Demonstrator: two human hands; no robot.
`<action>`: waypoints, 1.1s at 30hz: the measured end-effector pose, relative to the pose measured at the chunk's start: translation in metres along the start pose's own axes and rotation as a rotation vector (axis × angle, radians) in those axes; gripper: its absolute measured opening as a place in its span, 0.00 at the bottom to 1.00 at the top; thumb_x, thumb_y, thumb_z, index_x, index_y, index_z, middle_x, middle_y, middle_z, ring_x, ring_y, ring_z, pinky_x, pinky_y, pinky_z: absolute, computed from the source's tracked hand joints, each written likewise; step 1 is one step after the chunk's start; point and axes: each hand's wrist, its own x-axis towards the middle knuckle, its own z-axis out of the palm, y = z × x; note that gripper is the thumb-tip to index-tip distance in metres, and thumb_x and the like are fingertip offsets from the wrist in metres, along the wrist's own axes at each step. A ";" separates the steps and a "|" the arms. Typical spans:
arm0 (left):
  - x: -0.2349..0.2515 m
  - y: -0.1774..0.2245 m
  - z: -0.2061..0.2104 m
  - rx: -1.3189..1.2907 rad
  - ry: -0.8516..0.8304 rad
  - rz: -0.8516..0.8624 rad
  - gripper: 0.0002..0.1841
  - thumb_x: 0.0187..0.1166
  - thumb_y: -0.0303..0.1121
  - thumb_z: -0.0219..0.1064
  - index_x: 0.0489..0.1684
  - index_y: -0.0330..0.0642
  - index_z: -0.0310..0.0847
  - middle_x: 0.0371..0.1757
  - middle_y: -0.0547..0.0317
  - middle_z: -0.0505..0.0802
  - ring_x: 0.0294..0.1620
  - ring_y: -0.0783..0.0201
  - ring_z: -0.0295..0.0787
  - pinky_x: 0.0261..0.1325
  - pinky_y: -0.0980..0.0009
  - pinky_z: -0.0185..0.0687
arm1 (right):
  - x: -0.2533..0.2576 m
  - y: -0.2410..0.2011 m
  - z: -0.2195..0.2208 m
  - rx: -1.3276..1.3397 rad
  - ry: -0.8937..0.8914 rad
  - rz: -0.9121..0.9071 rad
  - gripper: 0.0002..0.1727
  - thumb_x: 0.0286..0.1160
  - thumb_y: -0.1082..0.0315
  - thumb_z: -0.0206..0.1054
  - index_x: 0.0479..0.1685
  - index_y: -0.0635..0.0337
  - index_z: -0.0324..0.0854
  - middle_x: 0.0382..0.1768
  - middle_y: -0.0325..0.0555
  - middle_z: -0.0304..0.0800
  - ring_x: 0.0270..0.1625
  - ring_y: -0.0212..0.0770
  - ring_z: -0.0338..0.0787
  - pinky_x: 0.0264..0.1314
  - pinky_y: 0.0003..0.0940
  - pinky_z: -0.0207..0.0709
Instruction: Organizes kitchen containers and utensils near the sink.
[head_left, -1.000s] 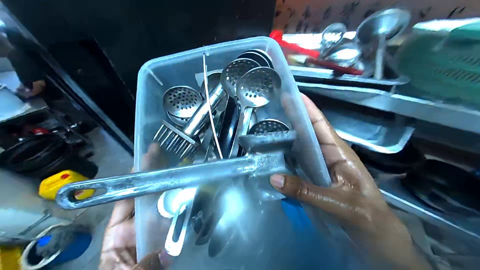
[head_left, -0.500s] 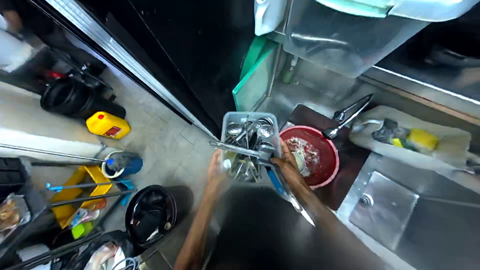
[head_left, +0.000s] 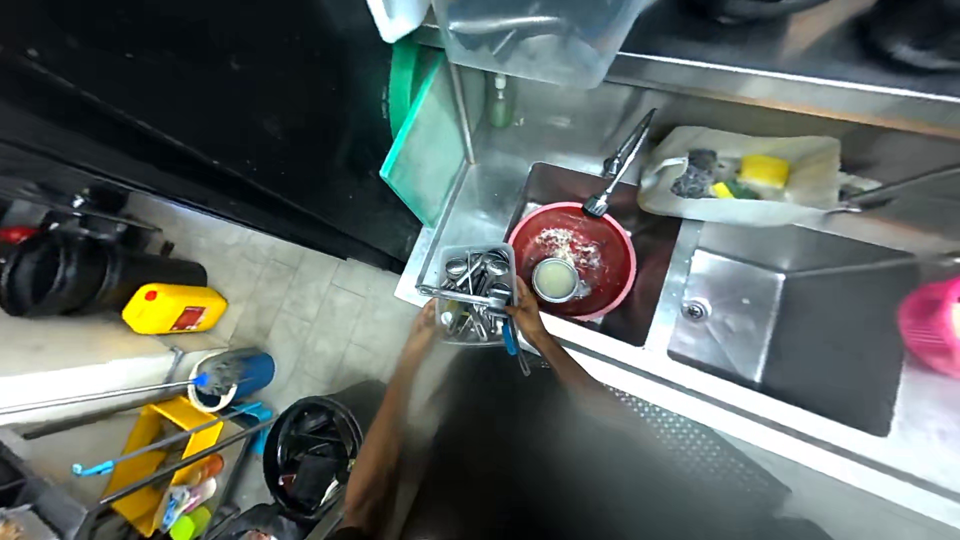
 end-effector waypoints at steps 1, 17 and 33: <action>0.000 0.008 -0.001 0.080 0.063 -0.017 0.38 0.69 0.11 0.60 0.88 0.31 0.58 0.79 0.41 0.80 0.73 0.54 0.82 0.70 0.56 0.84 | 0.002 -0.002 -0.002 -0.071 -0.005 0.029 0.52 0.63 0.87 0.67 0.94 0.60 0.49 0.85 0.57 0.69 0.81 0.47 0.77 0.78 0.45 0.78; 0.110 0.103 0.120 1.648 -0.136 -0.375 0.22 0.77 0.34 0.69 0.68 0.36 0.81 0.71 0.33 0.85 0.72 0.33 0.81 0.68 0.33 0.77 | -0.070 -0.033 -0.100 0.191 0.259 0.514 0.24 0.87 0.65 0.62 0.79 0.61 0.72 0.63 0.54 0.90 0.56 0.47 0.94 0.59 0.43 0.88; 0.108 0.102 0.128 1.682 -0.015 -0.165 0.32 0.76 0.34 0.68 0.81 0.36 0.66 0.64 0.33 0.88 0.67 0.34 0.86 0.67 0.39 0.80 | -0.179 -0.010 -0.171 0.392 0.650 0.465 0.19 0.90 0.67 0.56 0.75 0.60 0.74 0.59 0.52 0.93 0.50 0.44 0.95 0.48 0.36 0.88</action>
